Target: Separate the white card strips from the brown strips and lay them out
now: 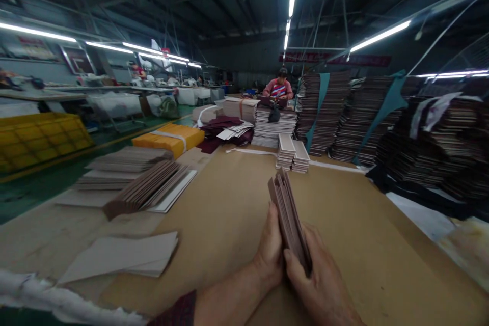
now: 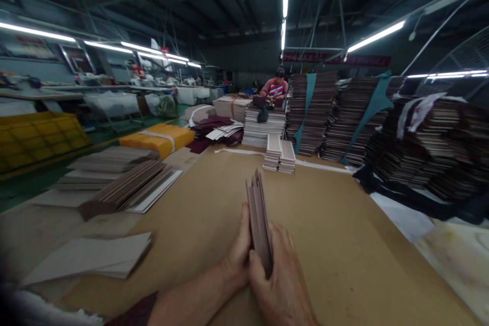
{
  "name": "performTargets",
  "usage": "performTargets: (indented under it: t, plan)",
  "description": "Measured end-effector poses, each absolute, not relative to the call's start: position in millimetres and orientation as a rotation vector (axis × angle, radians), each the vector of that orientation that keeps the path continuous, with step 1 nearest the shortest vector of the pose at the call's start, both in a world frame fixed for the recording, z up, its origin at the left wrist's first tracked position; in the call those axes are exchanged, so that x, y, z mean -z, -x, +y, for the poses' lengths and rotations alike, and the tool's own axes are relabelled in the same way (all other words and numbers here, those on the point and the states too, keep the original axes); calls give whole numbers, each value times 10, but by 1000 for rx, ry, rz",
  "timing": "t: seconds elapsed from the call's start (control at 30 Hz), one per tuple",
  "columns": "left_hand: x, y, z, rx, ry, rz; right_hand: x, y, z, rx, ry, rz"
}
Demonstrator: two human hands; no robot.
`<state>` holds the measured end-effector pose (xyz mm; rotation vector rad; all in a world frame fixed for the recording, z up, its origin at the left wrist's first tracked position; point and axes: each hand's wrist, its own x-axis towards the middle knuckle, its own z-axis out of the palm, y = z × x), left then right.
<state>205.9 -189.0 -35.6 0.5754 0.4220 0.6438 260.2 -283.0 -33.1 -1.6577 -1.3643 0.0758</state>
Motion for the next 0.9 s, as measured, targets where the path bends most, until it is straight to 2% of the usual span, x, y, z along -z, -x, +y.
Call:
performTargets:
  t: [0.17, 0.37, 0.47, 0.6, 0.9]
  plan:
    - [346, -2021, -1914, -723, -897, 538, 282, -2756, -2894, -18, 1697, -1347]
    - [173, -1917, -1947, -687, -1139, 439, 257, -2718, -2996, 128, 1682, -1352]
    - [110, -1906, -1934, -604, -981, 398, 215, -2686, -3051, -3, 1671, -1358]
    - [105, -1910, -1911, -497, -740, 315, 130, -2775, -3126, -338, 1604, -1207]
    - [24, -1859, -1935, -404, -839, 256, -87, -2896, -3064, -640, 1470, -830]
